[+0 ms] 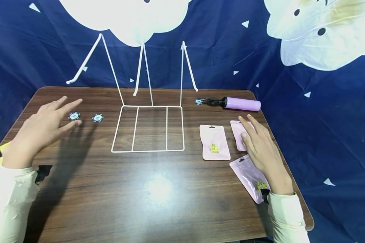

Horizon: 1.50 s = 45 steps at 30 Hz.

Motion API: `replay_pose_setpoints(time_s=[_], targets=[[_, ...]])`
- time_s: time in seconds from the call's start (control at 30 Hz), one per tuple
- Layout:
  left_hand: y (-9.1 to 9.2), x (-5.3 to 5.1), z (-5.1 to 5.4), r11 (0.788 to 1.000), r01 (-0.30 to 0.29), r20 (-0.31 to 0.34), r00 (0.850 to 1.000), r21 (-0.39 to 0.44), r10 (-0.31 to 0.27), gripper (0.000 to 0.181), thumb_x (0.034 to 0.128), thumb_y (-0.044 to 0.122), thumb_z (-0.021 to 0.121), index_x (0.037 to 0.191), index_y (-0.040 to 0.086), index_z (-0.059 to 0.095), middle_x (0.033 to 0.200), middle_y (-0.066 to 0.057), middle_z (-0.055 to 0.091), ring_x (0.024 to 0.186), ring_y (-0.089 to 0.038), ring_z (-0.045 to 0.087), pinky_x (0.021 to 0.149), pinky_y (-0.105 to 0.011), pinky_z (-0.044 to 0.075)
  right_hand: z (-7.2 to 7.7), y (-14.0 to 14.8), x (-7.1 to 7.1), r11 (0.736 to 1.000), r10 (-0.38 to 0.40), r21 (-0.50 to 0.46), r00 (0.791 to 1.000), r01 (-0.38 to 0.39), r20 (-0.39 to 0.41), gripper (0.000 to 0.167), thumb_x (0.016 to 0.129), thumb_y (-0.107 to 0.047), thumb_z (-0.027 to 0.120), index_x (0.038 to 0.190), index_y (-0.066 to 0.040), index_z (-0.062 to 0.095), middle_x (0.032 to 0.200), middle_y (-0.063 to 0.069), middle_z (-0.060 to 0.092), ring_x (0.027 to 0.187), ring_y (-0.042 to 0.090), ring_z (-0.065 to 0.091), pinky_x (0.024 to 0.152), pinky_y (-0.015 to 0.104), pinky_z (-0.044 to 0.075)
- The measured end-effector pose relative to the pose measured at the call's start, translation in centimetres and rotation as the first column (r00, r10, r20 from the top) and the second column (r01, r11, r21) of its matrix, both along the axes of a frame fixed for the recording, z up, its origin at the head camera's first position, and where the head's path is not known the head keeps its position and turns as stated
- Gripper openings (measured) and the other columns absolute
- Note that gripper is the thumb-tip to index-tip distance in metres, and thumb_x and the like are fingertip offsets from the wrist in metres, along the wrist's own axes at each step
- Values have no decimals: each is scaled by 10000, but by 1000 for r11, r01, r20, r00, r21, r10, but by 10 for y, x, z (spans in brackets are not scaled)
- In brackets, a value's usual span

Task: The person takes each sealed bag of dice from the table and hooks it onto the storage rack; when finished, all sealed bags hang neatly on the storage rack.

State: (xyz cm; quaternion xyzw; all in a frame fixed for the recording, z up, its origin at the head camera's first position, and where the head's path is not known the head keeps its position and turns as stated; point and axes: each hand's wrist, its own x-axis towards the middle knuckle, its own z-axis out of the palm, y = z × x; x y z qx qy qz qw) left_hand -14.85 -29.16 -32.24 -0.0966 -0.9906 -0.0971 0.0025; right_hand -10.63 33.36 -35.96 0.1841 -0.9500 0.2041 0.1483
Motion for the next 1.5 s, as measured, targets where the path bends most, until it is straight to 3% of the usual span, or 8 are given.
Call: replay_pose_setpoints(time_s=[0.2, 0.4, 0.77, 0.9, 1.1, 1.2, 1.5], targets=[[3, 1, -7, 1000, 10, 38, 999, -19, -9, 721, 1082, 261, 673, 1696, 136, 316, 1677, -400, 232, 1471, -675, 254, 1016, -876, 306, -7, 5, 5, 1000, 3, -19, 999, -4, -47, 491, 1187, -300, 404, 1638, -115, 467, 1672, 269, 398, 1514, 545, 349, 1263, 615, 221], [7, 2, -12, 1000, 18, 25, 1000, 1, -18, 705, 1074, 257, 675, 1684, 133, 344, 1669, -392, 265, 1473, -669, 264, 1029, -871, 306, -13, 13, 12, 999, -4, -41, 999, 2, -54, 472, 1181, -312, 435, 1610, -133, 514, 1655, 300, 400, 1528, 546, 329, 1274, 614, 198], [5, 7, -21, 995, 59, 81, 995, 81, -66, 759, 1061, 295, 720, 1691, 117, 337, 1662, -395, 284, 1470, -672, 269, 1063, -854, 301, -22, 19, 23, 1000, -23, 7, 998, 23, -61, 435, 1158, -228, 496, 1573, -115, 558, 1595, 269, 490, 1419, 562, 440, 1209, 629, 299], [6, 6, -25, 995, 65, 86, 994, 78, -71, 758, 1053, 305, 731, 1683, 116, 355, 1653, -395, 300, 1466, -666, 285, 1044, -852, 328, -23, 21, 27, 999, -23, 22, 997, 25, -74, 428, 1154, -205, 498, 1566, -108, 563, 1541, 238, 554, 1379, 519, 496, 1201, 569, 330], [10, 3, -28, 993, 96, 120, 987, 69, -104, 694, 1050, 305, 731, 1645, 103, 436, 1671, -383, 286, 1483, -685, 256, 1052, -872, 304, -25, 25, 32, 1000, -18, -12, 993, 17, -113, 428, 1161, -187, 467, 1566, -87, 563, 1518, 223, 585, 1360, 493, 520, 1260, 323, 258], [13, 1, -29, 994, 96, 150, 983, 59, -104, 692, 1052, 315, 730, 1647, 114, 439, 1682, -374, 274, 1498, -688, 228, 1052, -879, 292, -29, 27, 36, 999, -31, -42, 993, 27, -117, 435, 1169, -190, 441, 1577, -89, 555, 1510, 233, 591, 1351, 495, 525, 1251, 259, 234], [24, 0, -34, 991, 132, 188, 973, 18, -133, 689, 1053, 332, 723, 1645, 110, 449, 1706, -335, 269, 1497, -663, 273, 1053, -859, 327, -38, 31, 43, 993, -89, -82, 993, 83, -74, 449, 1184, -211, 399, 1604, -126, 531, 1507, 254, 585, 1365, 525, 505, 1266, 315, 238]])
